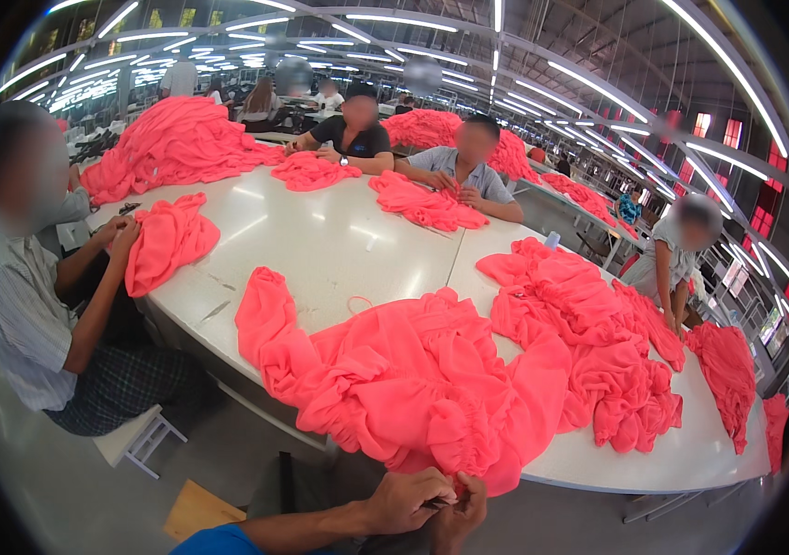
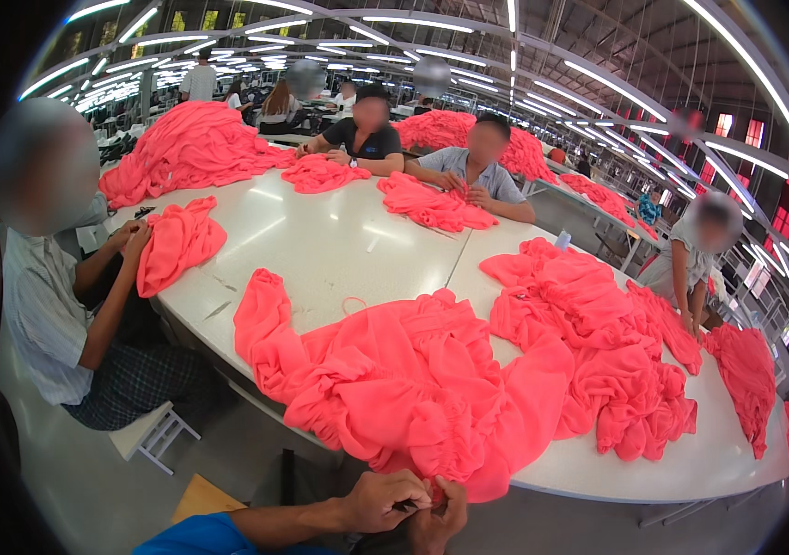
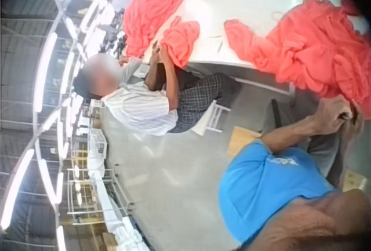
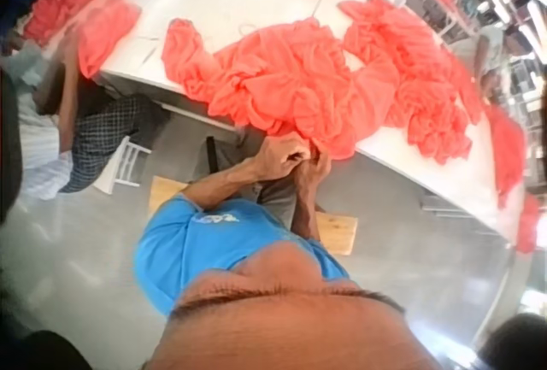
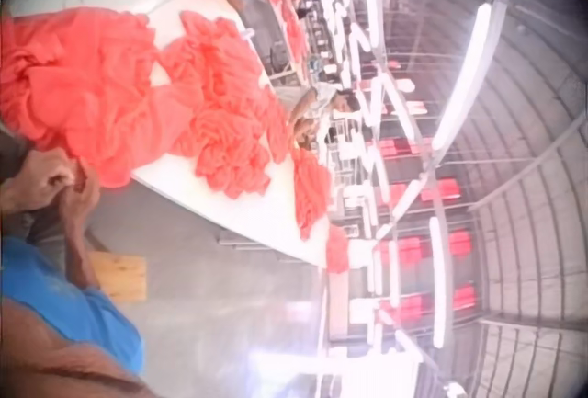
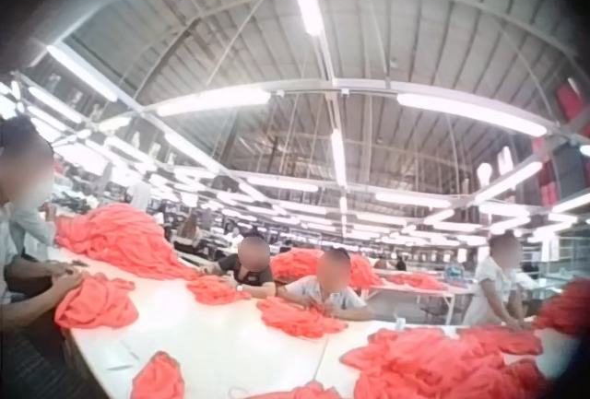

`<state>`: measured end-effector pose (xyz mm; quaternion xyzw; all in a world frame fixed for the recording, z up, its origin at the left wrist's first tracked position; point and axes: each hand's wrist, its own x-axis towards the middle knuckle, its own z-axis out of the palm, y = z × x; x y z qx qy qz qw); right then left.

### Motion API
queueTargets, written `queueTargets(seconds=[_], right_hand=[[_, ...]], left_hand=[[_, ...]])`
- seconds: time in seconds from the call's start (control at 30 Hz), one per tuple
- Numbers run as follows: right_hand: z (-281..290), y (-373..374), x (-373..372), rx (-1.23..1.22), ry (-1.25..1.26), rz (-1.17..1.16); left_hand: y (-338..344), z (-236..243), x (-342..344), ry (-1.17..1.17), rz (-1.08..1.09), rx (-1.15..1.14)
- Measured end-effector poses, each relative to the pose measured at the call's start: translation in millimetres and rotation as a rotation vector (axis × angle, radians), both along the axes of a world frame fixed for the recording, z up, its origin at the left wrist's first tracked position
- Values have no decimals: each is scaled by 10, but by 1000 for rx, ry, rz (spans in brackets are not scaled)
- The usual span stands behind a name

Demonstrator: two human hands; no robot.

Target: The person trims loose threads from pink garments using small scissors. The person repeatedly picks up garments, snips threads, and places them back on the table.

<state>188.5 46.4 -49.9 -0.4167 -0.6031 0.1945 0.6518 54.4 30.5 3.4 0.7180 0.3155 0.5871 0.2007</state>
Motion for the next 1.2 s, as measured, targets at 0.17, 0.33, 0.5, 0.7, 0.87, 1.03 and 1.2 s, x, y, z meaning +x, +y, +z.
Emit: queueTargets(seconds=[0.17,0.33,0.5,0.7,0.87,1.03,1.2], right_hand=[[-69,-55,51,-53,-167,-81],[-190,-78,148,-241,-43,3],[-341,-59,192,-241,23,80],[-204,-131,192,-251,79,141],[199,-205,51,-422,490,308],[206,-215,84,-360,598,433],[173,-224,119,-338,616,469]], left_hand=[[-14,-29,17,19,-12,-12],[-28,-115,59,31,-32,-32],[-42,-101,84,36,-32,-35],[-58,-84,77,34,-80,-84],[-192,50,-68,15,-35,-305],[-195,186,-288,134,92,-499],[-154,427,-440,365,82,-563]])
